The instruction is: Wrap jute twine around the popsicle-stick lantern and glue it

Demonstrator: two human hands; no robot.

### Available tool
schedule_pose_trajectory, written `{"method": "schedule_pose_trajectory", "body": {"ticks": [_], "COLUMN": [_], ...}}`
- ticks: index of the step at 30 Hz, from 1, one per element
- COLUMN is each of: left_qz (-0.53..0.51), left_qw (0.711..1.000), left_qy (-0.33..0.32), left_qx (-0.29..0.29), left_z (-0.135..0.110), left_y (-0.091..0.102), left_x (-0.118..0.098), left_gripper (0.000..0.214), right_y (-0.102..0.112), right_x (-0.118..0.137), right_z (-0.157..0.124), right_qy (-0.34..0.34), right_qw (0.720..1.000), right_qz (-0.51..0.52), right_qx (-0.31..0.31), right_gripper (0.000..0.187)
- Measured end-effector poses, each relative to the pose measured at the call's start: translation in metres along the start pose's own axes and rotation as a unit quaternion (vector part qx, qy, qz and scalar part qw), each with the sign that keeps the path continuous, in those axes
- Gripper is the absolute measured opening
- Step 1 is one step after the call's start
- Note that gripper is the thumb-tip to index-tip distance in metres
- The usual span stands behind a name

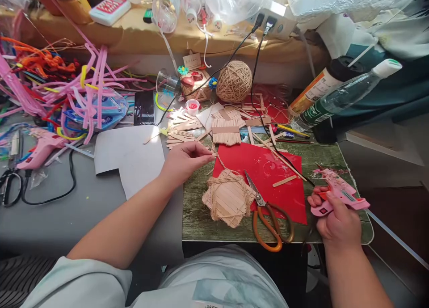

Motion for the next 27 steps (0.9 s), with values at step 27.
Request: {"method": "schedule_pose_trajectory", "body": {"ticks": [27], "left_qz": [-0.196], "left_qw": [0.977], "left_qy": [0.08], "left_qx": [-0.033], "left_z": [0.016], "left_y": [0.008], "left_x": [0.031], "left_gripper": [0.045], "right_y": [-0.01], "right_x": [0.011], "right_z": [-0.005], "right_qy": [0.017], "right_qw": [1.0], "right_qz": [0.018], "right_qx": [-0.017], "right_gripper": [0.029]}}
Point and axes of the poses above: each hand's wrist, its own z-axis towards the middle knuckle, its own y-axis out of the back of the hand, x = y × z, the point moved 7 cm from there along z, towards the middle knuckle, and after that the axes turned 4 degrees about x, right-handed, at the moved point
